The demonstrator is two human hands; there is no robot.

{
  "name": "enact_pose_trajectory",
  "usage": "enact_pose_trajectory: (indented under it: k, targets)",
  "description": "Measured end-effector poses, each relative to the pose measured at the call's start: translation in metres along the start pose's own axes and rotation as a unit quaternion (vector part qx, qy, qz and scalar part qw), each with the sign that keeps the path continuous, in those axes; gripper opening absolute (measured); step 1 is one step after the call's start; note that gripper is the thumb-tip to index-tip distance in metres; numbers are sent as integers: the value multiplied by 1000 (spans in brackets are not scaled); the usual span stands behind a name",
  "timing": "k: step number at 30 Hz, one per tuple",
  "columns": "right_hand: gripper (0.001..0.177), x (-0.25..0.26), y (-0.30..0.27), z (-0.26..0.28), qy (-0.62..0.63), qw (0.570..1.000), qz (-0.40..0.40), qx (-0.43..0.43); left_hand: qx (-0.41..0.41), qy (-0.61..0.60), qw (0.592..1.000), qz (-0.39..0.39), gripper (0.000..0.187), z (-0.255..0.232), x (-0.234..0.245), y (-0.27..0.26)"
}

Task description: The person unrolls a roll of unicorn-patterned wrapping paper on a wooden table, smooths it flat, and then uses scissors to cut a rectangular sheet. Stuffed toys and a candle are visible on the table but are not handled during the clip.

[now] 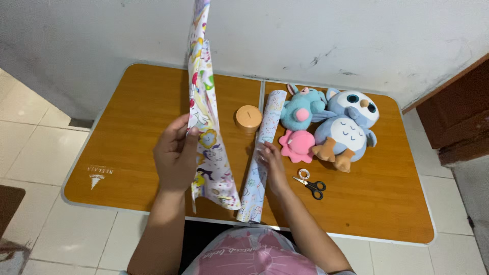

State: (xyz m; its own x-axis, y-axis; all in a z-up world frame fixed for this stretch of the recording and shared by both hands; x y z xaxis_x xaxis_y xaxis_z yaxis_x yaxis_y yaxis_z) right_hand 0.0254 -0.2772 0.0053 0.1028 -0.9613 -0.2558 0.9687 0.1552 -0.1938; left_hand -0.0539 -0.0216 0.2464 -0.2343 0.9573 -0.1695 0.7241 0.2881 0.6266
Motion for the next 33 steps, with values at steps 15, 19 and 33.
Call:
enact_pose_trajectory:
  k: [15, 19, 33]
  targets:
    - [54, 47, 2, 20, 142, 966, 109, -187, 113, -122, 984, 61, 33, 77, -43, -13]
    - [36, 126, -14, 27, -37, 975, -111, -189, 275, 5, 955, 112, 38, 145, -57, -42]
    - [32, 237, -54, 21, -155, 944, -206, -203, 454, 37, 864, 216, 41, 243, -94, -101]
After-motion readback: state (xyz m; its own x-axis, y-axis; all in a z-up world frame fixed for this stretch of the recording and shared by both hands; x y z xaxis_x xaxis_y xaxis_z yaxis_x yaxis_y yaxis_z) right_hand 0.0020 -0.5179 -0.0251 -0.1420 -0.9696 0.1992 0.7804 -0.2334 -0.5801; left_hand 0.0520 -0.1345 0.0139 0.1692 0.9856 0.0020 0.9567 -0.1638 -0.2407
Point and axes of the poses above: each hand's wrist, its own y-axis towards the middle knuckle, its own x-axis out of the back of the hand, z = x × y, the point moved 6 cm from there along y, towards the middle knuckle, and after that the axes turned 11 degrees about -x, right-handed, at the moved point
